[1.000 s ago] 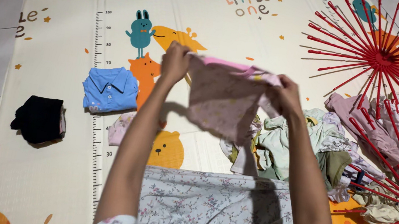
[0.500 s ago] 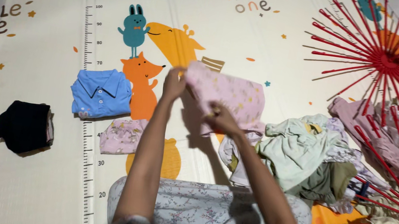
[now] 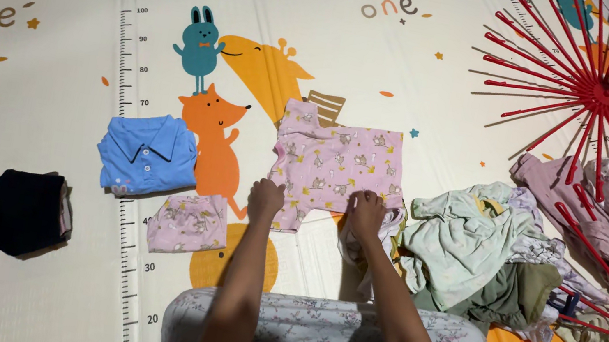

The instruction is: The person folds several pieces of clothing by hand while sitting on a floor mat and then stacks them together.

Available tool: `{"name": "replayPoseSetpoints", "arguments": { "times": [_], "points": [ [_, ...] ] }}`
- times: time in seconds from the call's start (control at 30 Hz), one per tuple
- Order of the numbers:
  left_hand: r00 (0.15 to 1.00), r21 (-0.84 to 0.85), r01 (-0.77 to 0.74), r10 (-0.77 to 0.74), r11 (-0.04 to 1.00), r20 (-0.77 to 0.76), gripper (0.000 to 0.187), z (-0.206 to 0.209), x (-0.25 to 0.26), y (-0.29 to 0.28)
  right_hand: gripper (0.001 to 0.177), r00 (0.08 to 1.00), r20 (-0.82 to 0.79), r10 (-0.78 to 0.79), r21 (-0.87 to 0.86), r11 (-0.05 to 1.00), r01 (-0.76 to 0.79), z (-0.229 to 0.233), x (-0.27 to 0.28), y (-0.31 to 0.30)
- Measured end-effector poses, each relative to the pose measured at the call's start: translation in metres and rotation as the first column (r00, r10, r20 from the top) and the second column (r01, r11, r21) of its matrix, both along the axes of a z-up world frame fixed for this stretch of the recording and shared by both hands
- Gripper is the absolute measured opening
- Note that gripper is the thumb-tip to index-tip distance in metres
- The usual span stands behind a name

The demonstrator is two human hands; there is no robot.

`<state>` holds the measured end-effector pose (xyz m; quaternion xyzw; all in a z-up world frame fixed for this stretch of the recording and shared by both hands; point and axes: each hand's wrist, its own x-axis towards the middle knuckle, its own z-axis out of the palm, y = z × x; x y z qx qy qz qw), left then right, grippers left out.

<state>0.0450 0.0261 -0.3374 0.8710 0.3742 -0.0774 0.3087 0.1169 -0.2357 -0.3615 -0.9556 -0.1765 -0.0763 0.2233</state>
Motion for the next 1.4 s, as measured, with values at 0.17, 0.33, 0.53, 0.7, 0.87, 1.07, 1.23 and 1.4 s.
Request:
{"name": "replayPoseSetpoints", "arguments": {
  "times": [0.17,0.33,0.53,0.7,0.87,1.07,1.23,1.4],
  "points": [
    [0.998,0.085,-0.045,0.048,0.995,-0.032,0.054,-0.010,0.002,-0.007,0.042,0.991,0.096,0.092,-0.157,0.985,-0.076,0.012,-0.014,-0.018],
    [0.981,-0.135,-0.146,0.161,0.980,0.109,0.045,-0.032,0.002,-0.002,0.033,0.983,0.137,0.122,-0.187,0.978,-0.096,0.015,-0.021,-0.024],
    [0.914,-0.262,-0.260,0.324,0.930,0.245,0.056,-0.023,-0.017,-0.007,0.020,0.967,0.249,0.049,-0.285,0.958,0.025,0.005,-0.018,-0.034],
    [0.787,-0.334,-0.076,0.263,0.939,0.559,0.046,-0.016,-0.014,0.009,0.015,0.994,0.097,-0.045,-0.197,0.978,0.063,0.011,-0.005,-0.047],
    [0.649,-0.376,-0.020,0.298,0.926,0.700,0.024,0.004,-0.007,0.032,0.017,0.996,-0.039,-0.078,0.129,0.988,0.082,0.056,0.030,-0.039],
    [0.504,-0.681,0.097,0.554,0.726,0.663,0.017,0.065,0.014,0.062,0.007,0.979,-0.203,0.008,0.673,0.727,0.134,0.159,0.048,-0.001],
    [0.498,-0.730,0.313,0.549,0.608,0.671,0.036,0.125,0.044,0.084,0.006,0.997,-0.070,0.033,0.733,0.680,0.029,0.181,0.087,0.027],
    [0.500,-0.561,0.278,0.381,0.780,0.777,0.044,0.182,0.090,0.108,0.006,1.000,0.005,-0.009,0.681,0.732,0.003,0.207,0.120,0.040]
  ]
}}
